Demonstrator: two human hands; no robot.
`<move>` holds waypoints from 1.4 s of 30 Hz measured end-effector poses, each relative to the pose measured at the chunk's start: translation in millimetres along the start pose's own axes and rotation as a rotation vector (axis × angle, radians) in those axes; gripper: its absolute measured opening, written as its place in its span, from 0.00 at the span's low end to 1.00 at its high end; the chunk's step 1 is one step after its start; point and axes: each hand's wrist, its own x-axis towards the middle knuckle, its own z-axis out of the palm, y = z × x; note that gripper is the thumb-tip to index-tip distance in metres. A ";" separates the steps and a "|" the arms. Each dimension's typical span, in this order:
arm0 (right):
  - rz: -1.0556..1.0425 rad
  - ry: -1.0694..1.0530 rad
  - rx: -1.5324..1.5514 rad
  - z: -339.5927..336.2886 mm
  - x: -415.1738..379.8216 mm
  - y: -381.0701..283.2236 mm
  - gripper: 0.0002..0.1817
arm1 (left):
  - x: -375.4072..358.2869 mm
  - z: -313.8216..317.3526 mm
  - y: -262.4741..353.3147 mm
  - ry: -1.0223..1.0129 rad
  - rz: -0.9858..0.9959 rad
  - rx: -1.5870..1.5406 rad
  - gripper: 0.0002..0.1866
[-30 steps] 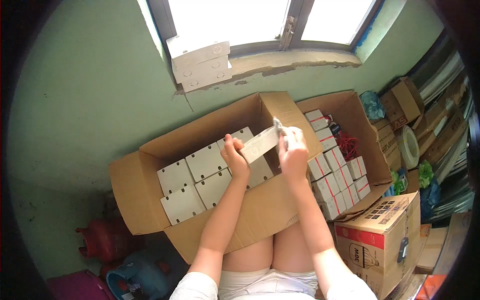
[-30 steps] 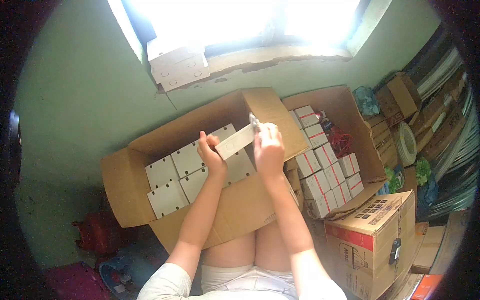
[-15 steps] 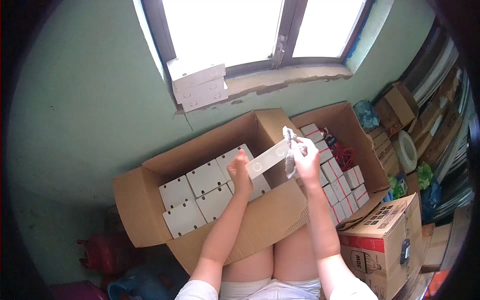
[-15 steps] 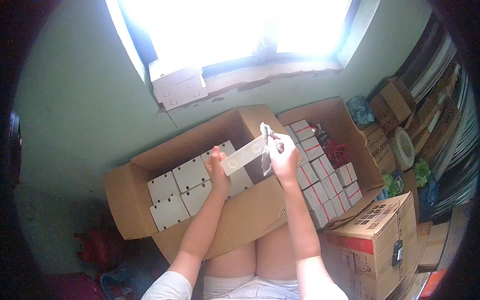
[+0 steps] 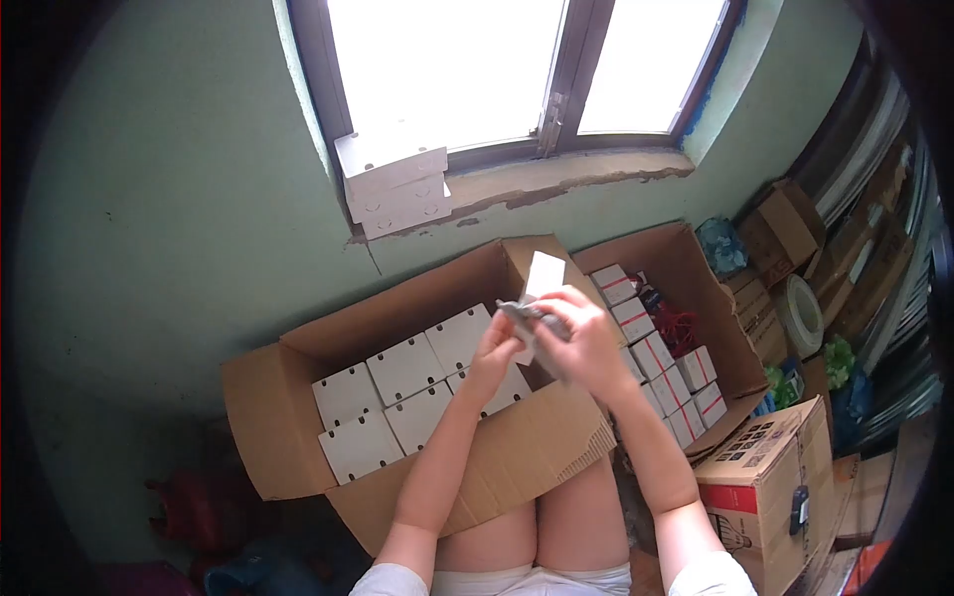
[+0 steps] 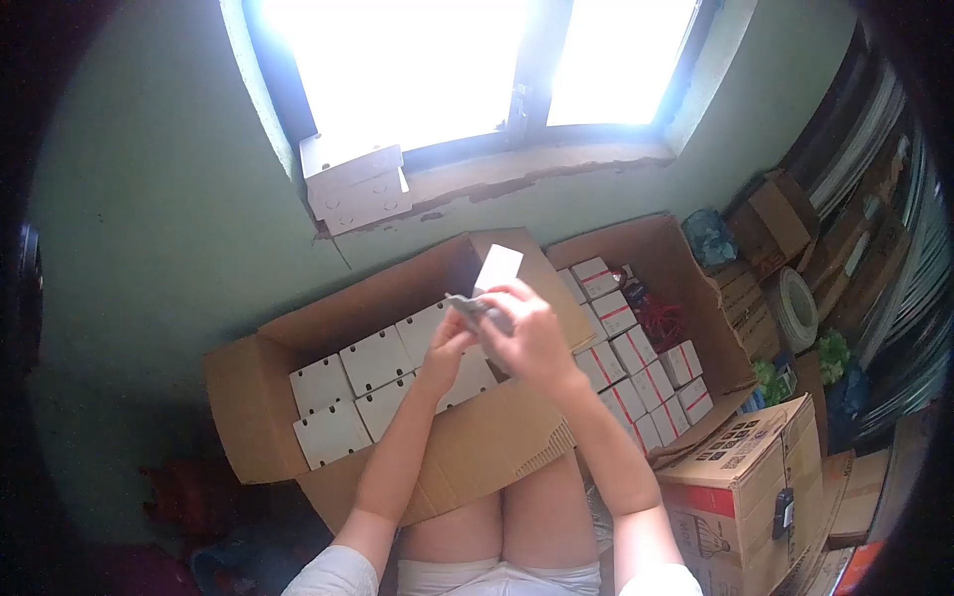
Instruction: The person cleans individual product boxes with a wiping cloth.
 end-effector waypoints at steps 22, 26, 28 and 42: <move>0.073 0.260 -0.115 52.7 -23.7 7.0 0.10 | 0.2 -2.5 1.8 0.642 0.335 0.288 0.29; 0.060 0.240 -0.154 54.3 -29.8 10.8 0.10 | -2.8 -1.4 -0.9 0.649 0.238 0.351 0.29; 0.270 0.301 -0.170 47.7 -22.6 27.7 0.11 | -5.9 -7.6 -8.8 0.618 0.285 0.419 0.29; 0.111 0.224 -0.260 57.5 -41.0 -12.3 0.21 | -4.9 -1.2 -3.5 0.617 0.365 0.290 0.29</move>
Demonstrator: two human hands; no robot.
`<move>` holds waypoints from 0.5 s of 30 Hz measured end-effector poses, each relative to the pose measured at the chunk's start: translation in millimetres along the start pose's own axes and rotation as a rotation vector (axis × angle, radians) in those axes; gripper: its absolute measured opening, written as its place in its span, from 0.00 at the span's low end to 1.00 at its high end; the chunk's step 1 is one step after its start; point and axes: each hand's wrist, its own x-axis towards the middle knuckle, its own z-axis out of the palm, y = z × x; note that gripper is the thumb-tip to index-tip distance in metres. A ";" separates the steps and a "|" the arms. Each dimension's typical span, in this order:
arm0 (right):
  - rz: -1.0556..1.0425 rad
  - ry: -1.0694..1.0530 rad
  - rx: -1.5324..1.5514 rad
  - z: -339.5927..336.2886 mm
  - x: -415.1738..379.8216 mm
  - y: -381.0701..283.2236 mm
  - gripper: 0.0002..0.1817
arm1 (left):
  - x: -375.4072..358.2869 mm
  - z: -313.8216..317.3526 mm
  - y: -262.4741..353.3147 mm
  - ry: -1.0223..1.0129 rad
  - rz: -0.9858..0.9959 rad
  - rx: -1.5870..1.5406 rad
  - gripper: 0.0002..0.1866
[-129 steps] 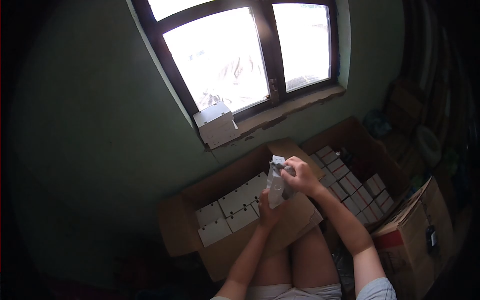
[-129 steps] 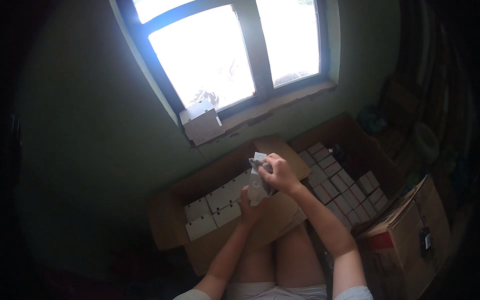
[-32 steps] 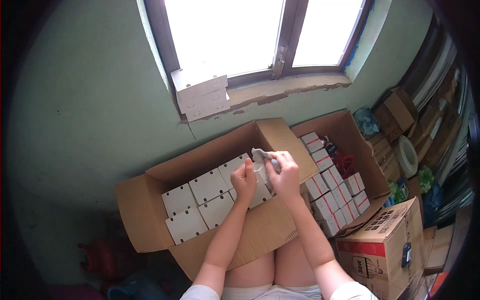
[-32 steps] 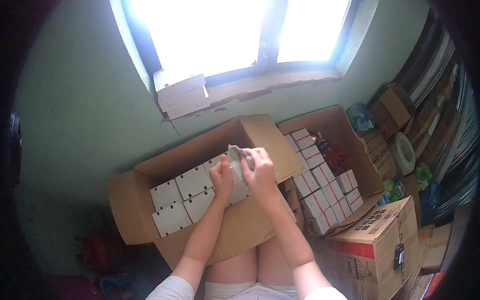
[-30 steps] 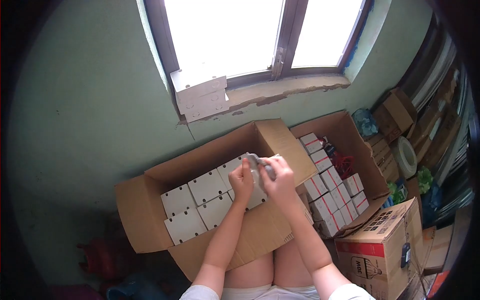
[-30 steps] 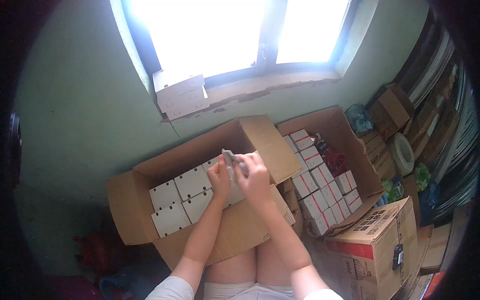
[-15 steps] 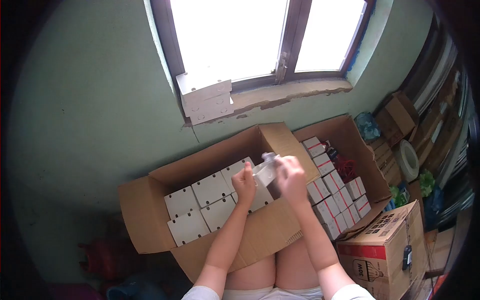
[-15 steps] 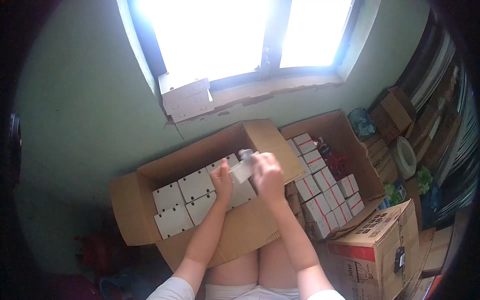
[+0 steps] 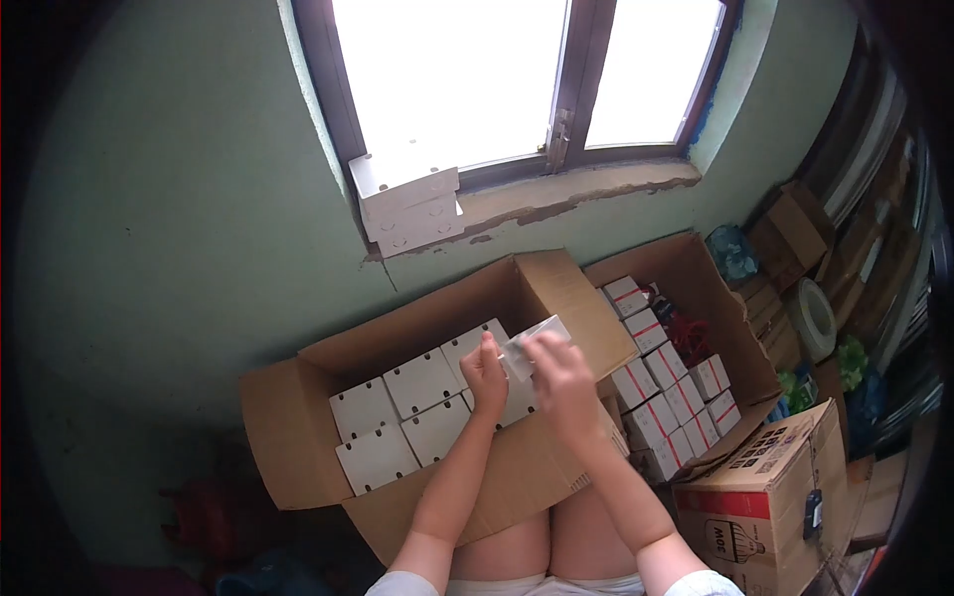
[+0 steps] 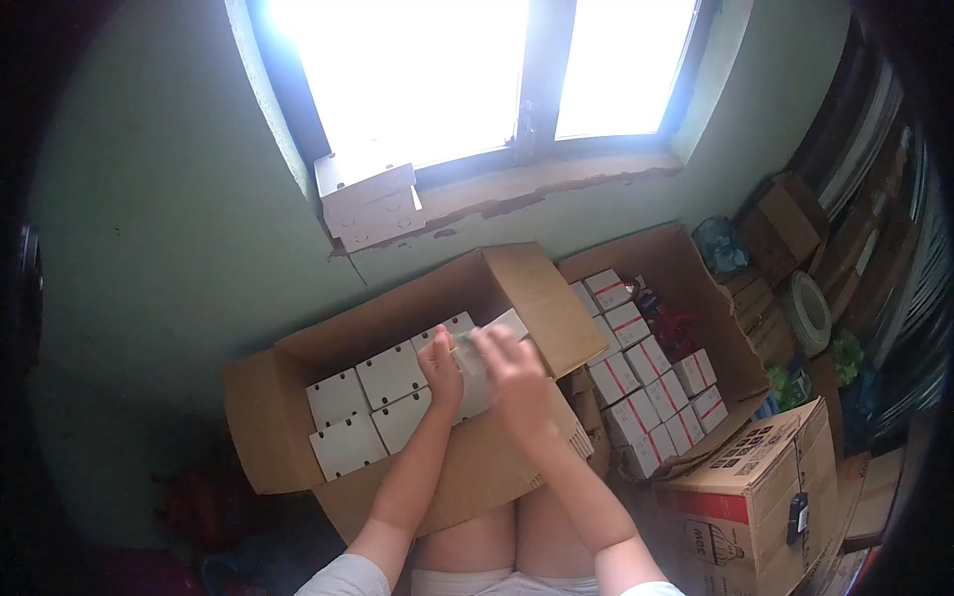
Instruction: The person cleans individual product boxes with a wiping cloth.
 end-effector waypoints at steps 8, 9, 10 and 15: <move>0.109 0.183 0.004 8.1 13.5 19.8 0.18 | 0.3 -3.1 -7.2 -0.012 0.052 0.059 0.28; 0.000 0.114 0.065 4.6 11.0 17.4 0.17 | 0.1 -1.4 -5.4 0.002 0.019 0.010 0.28; -0.108 0.043 0.126 1.0 7.4 13.9 0.17 | 0.5 -0.6 -3.5 0.002 0.019 0.005 0.28; 0.019 0.060 0.108 0.4 13.2 14.6 0.11 | 2.4 -5.5 -9.3 -0.013 0.016 0.078 0.28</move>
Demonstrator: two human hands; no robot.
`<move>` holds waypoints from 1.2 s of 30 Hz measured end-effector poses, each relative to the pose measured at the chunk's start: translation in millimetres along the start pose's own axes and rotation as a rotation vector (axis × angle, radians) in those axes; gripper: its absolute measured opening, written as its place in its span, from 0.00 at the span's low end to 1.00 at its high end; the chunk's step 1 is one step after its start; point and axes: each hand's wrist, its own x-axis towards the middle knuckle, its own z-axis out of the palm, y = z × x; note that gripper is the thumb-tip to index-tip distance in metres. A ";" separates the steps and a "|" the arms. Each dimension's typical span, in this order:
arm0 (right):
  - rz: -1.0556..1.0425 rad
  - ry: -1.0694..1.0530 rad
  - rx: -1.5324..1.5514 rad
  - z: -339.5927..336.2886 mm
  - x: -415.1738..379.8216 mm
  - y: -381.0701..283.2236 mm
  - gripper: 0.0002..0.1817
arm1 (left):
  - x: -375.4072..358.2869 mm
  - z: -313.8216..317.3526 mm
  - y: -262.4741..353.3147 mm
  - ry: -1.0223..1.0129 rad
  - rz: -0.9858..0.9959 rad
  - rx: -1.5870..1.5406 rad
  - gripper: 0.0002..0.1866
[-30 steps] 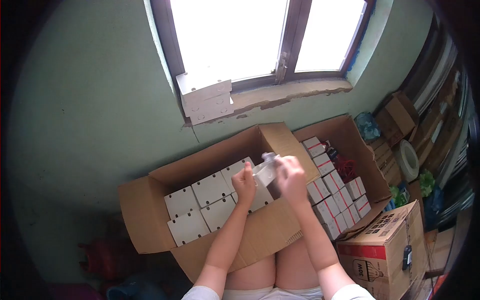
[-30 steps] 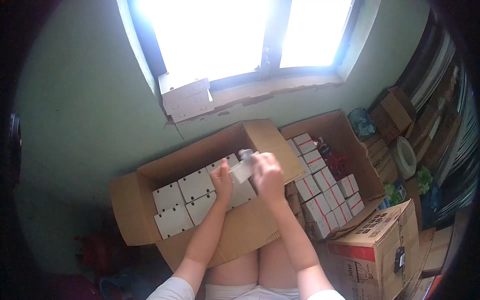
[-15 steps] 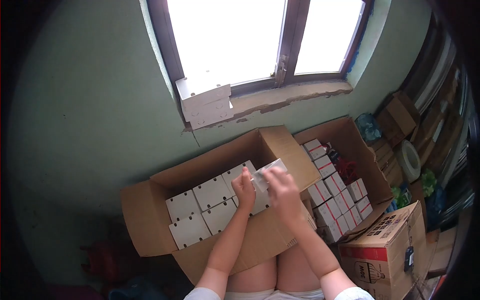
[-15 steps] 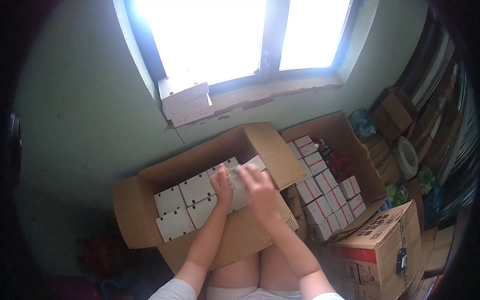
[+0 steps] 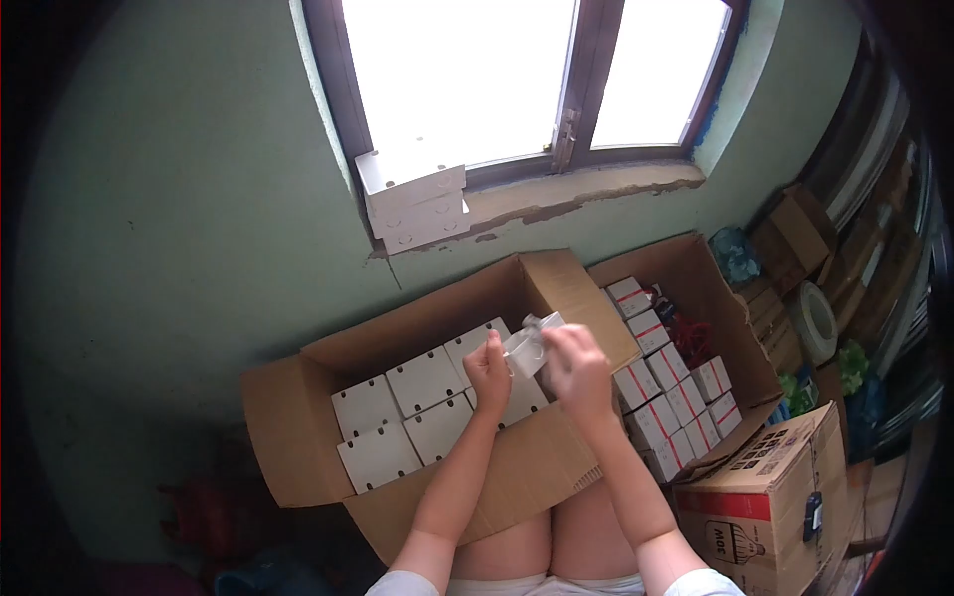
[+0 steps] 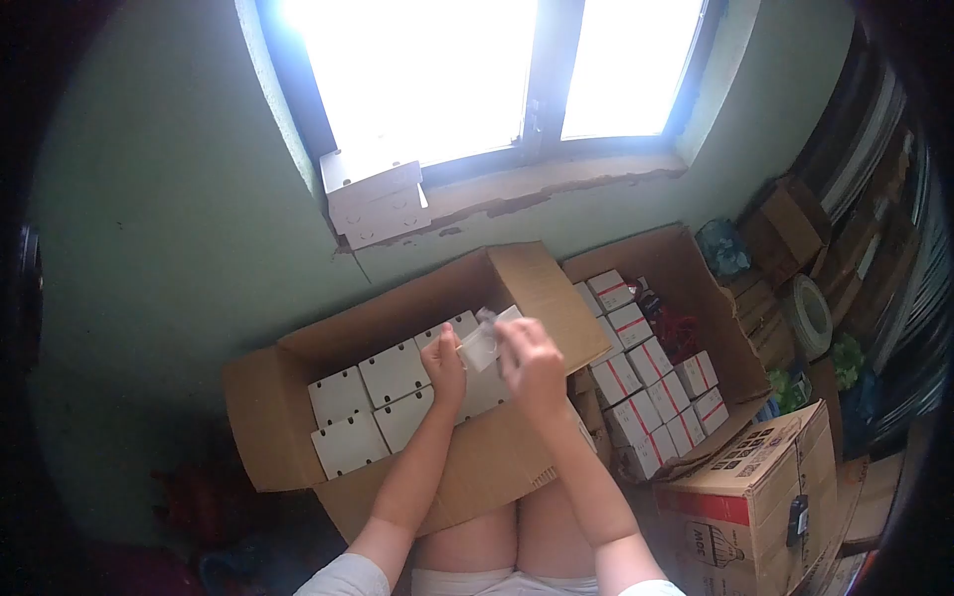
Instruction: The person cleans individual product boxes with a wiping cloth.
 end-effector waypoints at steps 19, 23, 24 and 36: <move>0.730 -0.136 0.811 -11.9 27.6 28.1 0.14 | 5.1 6.0 14.3 -0.195 0.078 -0.356 0.38; 0.607 -0.101 0.853 -23.1 47.5 19.9 0.16 | 17.9 -8.3 45.1 -0.628 0.072 -0.265 0.43; 0.566 -0.159 0.790 -26.6 54.8 24.6 0.16 | 20.9 -16.4 32.5 -0.767 -0.101 -0.384 0.32; -0.195 -0.152 0.089 0.7 23.6 -18.1 0.12 | 22.4 -15.6 0.5 -0.362 -0.402 -0.612 0.11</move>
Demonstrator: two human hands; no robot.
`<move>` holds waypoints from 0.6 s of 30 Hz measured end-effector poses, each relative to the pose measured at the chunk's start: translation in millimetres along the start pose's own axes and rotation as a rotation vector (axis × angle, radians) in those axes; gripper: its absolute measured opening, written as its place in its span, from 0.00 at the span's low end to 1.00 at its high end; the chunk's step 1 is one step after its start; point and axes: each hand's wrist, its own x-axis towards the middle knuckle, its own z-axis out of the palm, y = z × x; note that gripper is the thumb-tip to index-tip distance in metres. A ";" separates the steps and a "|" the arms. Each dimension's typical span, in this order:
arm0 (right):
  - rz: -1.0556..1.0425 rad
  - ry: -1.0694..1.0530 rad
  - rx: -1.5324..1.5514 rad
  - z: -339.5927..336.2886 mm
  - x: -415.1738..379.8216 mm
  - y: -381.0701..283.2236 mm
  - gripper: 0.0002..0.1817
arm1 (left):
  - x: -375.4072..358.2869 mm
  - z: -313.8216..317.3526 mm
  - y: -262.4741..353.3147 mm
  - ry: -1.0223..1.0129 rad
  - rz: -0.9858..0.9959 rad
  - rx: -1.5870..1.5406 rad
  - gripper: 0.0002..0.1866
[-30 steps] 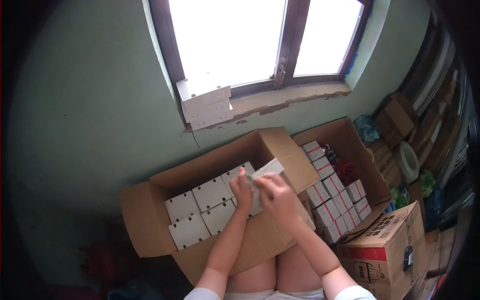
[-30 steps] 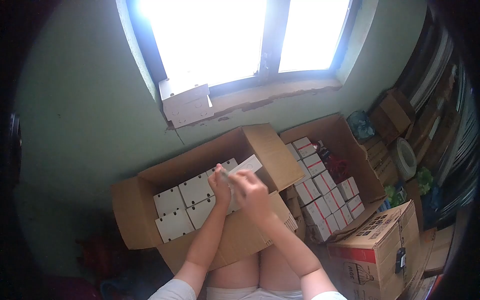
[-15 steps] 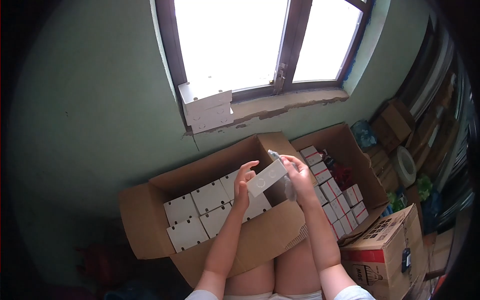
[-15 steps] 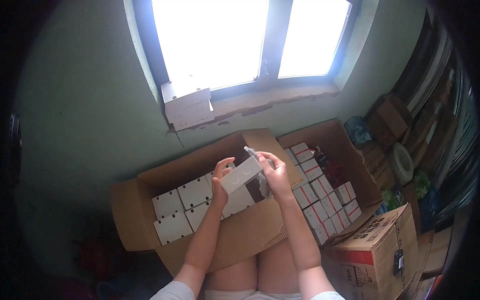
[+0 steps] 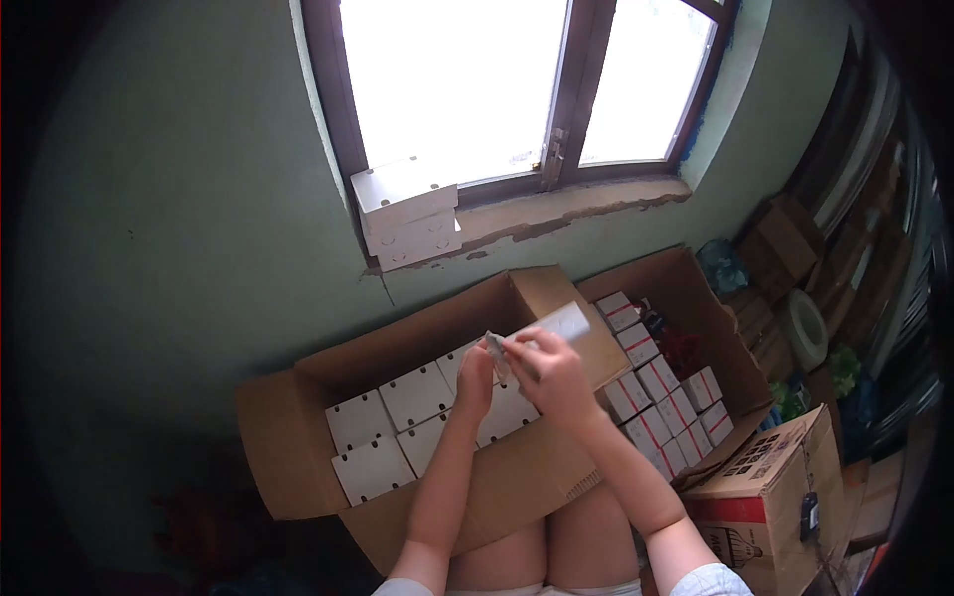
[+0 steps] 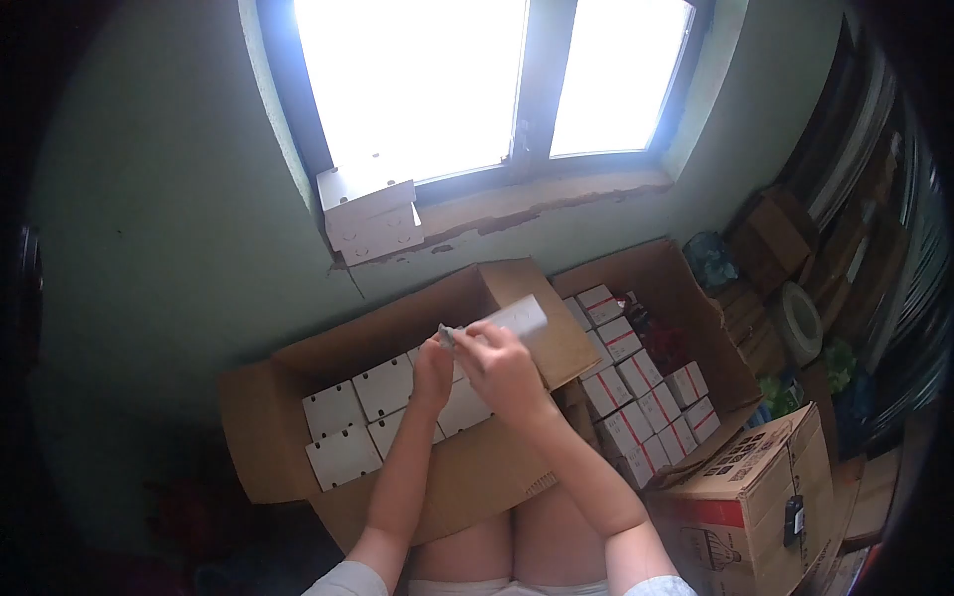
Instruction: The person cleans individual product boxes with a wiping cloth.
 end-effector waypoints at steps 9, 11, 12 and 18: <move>0.069 0.215 -0.204 43.8 -34.8 9.1 0.13 | -11.0 34.3 -3.7 0.539 0.256 0.263 0.25; 0.027 0.198 -0.150 52.8 -40.7 -4.1 0.15 | -12.6 40.9 -5.9 0.604 0.247 0.282 0.25; 0.044 0.183 -0.147 52.5 -40.9 -5.1 0.15 | -11.8 42.3 -3.7 0.647 0.252 0.251 0.25; 0.292 0.361 -0.207 34.1 -30.0 21.6 0.09 | -7.1 23.4 8.3 0.614 0.330 0.124 0.24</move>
